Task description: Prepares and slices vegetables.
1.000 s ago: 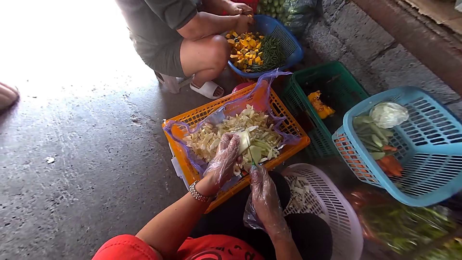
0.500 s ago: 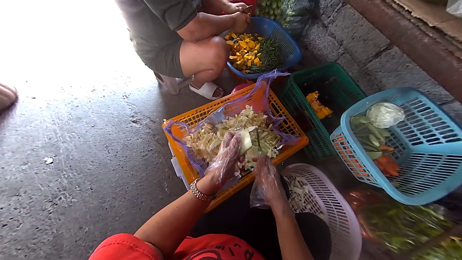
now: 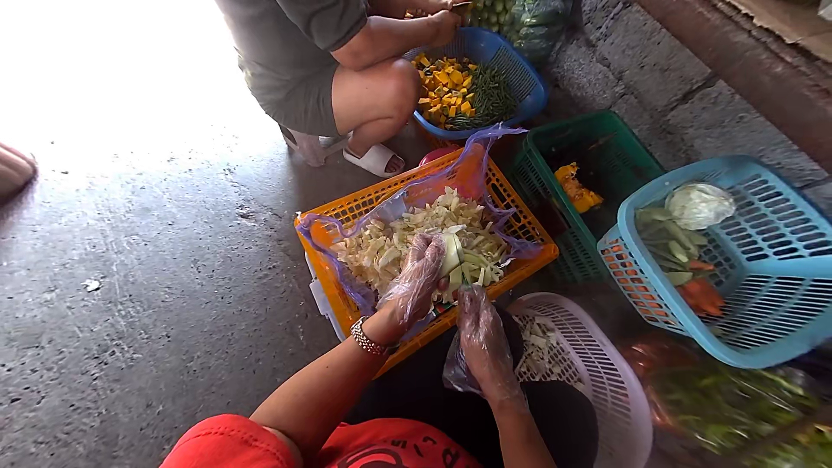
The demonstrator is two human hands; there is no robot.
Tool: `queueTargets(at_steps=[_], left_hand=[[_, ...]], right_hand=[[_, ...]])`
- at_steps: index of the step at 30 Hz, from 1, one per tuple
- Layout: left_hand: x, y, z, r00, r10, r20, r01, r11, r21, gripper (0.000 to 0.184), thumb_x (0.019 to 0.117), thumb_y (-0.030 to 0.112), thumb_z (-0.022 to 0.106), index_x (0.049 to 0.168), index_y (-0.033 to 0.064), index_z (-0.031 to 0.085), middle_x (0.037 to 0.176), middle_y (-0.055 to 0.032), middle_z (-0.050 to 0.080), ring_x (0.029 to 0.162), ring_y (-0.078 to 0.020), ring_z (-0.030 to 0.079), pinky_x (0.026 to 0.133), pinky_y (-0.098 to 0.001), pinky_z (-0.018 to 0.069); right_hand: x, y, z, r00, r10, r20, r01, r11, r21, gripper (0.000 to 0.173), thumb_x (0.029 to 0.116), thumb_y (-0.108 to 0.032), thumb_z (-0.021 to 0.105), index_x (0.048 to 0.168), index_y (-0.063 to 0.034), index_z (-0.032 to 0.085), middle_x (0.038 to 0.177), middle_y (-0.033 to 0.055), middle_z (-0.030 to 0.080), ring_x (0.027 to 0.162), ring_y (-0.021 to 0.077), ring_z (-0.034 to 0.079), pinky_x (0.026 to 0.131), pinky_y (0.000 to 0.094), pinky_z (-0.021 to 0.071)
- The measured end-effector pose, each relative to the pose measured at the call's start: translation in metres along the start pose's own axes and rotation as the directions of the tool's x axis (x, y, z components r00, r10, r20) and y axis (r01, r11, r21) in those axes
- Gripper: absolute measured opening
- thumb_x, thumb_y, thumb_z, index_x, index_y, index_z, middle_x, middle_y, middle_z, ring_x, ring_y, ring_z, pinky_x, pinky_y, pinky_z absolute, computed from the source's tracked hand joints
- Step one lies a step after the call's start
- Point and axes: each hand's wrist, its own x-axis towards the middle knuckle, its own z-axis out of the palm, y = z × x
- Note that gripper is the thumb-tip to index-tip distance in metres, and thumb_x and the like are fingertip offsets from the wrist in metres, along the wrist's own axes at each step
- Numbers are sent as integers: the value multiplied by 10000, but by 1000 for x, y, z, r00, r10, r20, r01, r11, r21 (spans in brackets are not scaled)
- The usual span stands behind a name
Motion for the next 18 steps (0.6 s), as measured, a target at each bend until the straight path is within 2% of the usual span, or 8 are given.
queueTargets(at_steps=[2, 3, 5, 7, 9, 11, 13, 18], left_hand=[[-7, -1, 5, 999, -7, 36, 7, 1000, -1, 134, 1106, 153, 332, 1120, 93, 450, 732, 29, 529, 506, -14, 470, 478, -148, 426], [-9, -1, 8, 999, -4, 42, 4, 1000, 14, 145, 1104, 149, 331, 1111, 87, 462, 723, 30, 532, 502, -12, 469, 472, -146, 422], [-9, 1, 11, 1000, -5, 8, 4, 999, 54, 160, 1105, 150, 333, 1100, 76, 475, 713, 30, 529, 498, -12, 468, 475, -146, 424], [-1, 1, 6, 999, -17, -45, 23, 993, 118, 181, 1114, 172, 315, 1111, 69, 463, 712, 26, 497, 503, -19, 456, 489, -155, 424], [8, -2, -1, 998, -18, -65, 28, 988, 151, 191, 1116, 190, 302, 1092, 80, 457, 687, 31, 483, 500, -28, 451, 496, -164, 425], [11, -3, -3, 998, -18, -64, 28, 987, 158, 186, 1117, 197, 301, 1092, 87, 449, 686, 38, 472, 508, -33, 447, 509, -171, 425], [12, -4, -2, 998, -20, -61, 29, 988, 153, 166, 1114, 189, 311, 1077, 95, 444, 682, 44, 465, 506, -28, 439, 506, -169, 417], [12, -4, -1, 997, -11, -71, 24, 983, 184, 153, 1106, 170, 349, 1141, 72, 462, 717, 36, 475, 533, -29, 448, 518, -180, 419]], right_hand=[[17, 2, 0, 988, 113, 109, -116, 993, 23, 386, 1101, -161, 375, 1335, 101, 535, 1185, 239, 656, 1116, 268, 641, 1003, 404, 485], [26, 9, 1, 977, 149, 151, -161, 984, 72, 391, 1103, -155, 360, 1349, 102, 520, 1202, 230, 641, 1125, 239, 621, 1018, 376, 472], [34, 20, 2, 965, 185, 186, -219, 959, 180, 375, 1109, -166, 333, 1304, 79, 540, 1095, 145, 621, 964, 121, 588, 901, 278, 486], [30, 17, -2, 964, 199, 178, -233, 952, 197, 384, 1117, -196, 308, 1271, 47, 562, 999, 82, 589, 816, 71, 540, 776, 246, 473], [14, 11, -6, 990, 101, 102, -117, 979, 168, 394, 1103, -188, 328, 1248, 72, 586, 929, 95, 603, 760, 89, 540, 732, 270, 481], [-5, 8, -6, 999, -11, 38, 5, 989, 147, 375, 1081, -190, 372, 1202, 78, 605, 828, 56, 577, 688, 61, 518, 672, 245, 475], [-17, 7, -5, 998, -66, 3, 65, 992, 110, 367, 1075, -208, 405, 1187, 67, 619, 816, 49, 594, 665, 46, 523, 656, 225, 475], [-16, 9, -5, 998, -65, -11, 65, 997, 43, 366, 1076, -200, 403, 1192, 61, 631, 864, 94, 636, 704, 93, 571, 698, 261, 500]])
